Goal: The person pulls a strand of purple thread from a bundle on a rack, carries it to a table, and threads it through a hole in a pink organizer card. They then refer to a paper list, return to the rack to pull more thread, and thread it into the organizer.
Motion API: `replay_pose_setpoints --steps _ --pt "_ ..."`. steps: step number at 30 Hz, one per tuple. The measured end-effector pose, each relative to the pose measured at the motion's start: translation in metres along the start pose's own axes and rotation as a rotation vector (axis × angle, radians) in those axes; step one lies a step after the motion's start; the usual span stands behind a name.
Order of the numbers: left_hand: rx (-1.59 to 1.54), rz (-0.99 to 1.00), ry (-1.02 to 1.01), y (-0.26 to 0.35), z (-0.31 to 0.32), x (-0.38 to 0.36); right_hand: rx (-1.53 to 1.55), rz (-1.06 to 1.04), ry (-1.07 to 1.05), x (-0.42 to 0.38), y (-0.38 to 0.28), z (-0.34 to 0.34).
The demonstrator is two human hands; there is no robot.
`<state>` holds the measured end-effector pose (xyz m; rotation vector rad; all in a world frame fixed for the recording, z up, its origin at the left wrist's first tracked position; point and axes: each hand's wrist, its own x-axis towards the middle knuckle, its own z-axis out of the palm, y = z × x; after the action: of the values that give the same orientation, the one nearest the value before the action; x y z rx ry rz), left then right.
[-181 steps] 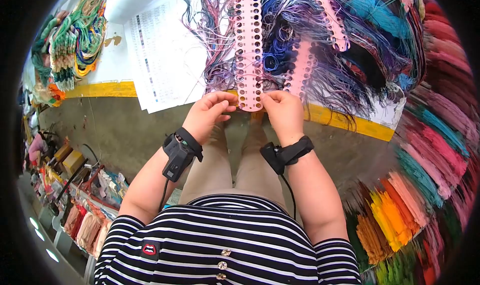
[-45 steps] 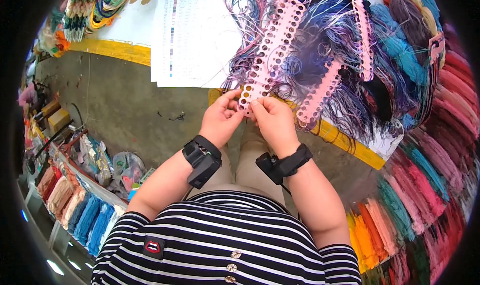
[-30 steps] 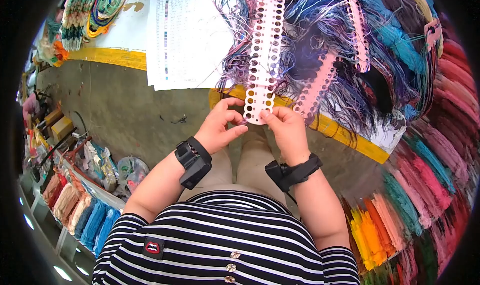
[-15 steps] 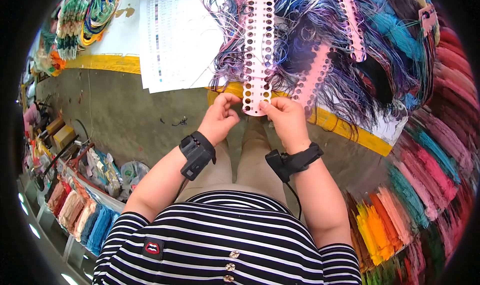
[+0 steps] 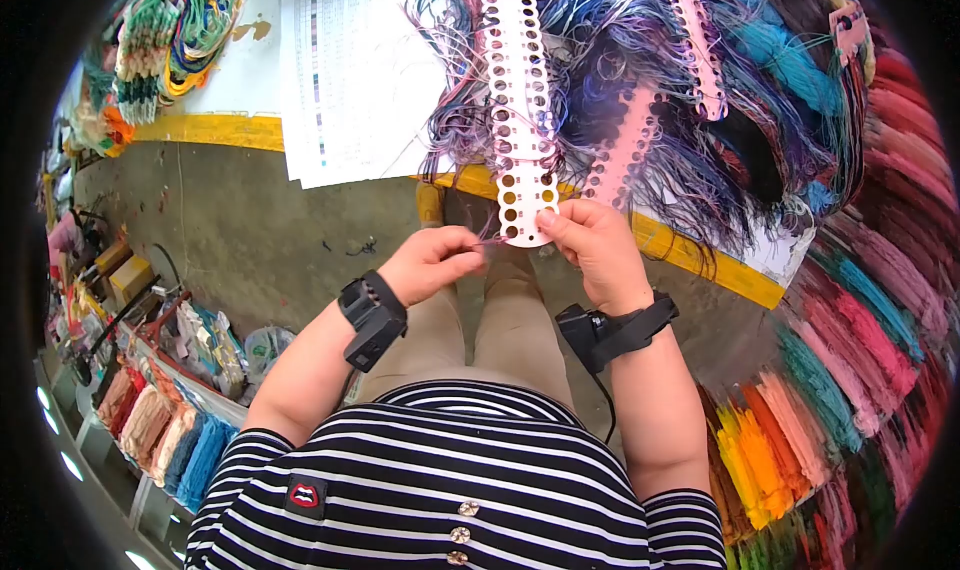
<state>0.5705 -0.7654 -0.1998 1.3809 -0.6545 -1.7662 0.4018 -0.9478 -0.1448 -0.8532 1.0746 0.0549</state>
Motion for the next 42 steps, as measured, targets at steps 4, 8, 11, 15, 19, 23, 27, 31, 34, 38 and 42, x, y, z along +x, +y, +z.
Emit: replay_pose_setpoints --steps 4,8,11,15,19,23,27,31,34,38,42 --pt "0.130 0.055 0.228 -0.007 -0.023 -0.029 -0.127 -0.072 0.047 0.016 0.009 -0.010" --pt "0.202 -0.222 0.226 -0.009 -0.021 -0.032 -0.291 -0.133 0.135 0.029 0.024 -0.003" --pt "0.275 -0.256 0.223 -0.010 -0.012 -0.025 -0.324 -0.163 0.187 0.030 0.029 -0.003" --pt "0.057 -0.131 0.354 -0.017 -0.029 -0.045 -0.247 -0.104 0.164 0.024 0.019 -0.012" --pt "0.092 -0.035 0.435 -0.009 -0.050 -0.064 -0.219 -0.087 0.128 0.024 0.017 -0.014" --pt "0.384 -0.143 0.500 -0.024 -0.082 -0.076 -0.218 -0.101 0.120 0.026 0.023 -0.011" --pt "0.717 -0.161 0.480 -0.022 -0.076 -0.067 -0.239 -0.095 0.117 0.028 0.025 -0.006" --pt "0.691 0.194 0.513 0.041 -0.014 -0.021 -0.228 -0.105 0.109 0.027 0.026 -0.008" --pt "0.264 0.183 0.446 0.038 0.019 0.014 -0.229 -0.110 0.111 0.025 0.023 -0.006" --pt "0.040 0.133 0.402 0.022 0.030 0.035 -0.243 -0.084 0.130 0.023 0.022 -0.006" --pt "0.107 0.068 0.407 0.022 0.030 0.035 -0.556 -0.261 0.408 0.009 0.023 0.000"
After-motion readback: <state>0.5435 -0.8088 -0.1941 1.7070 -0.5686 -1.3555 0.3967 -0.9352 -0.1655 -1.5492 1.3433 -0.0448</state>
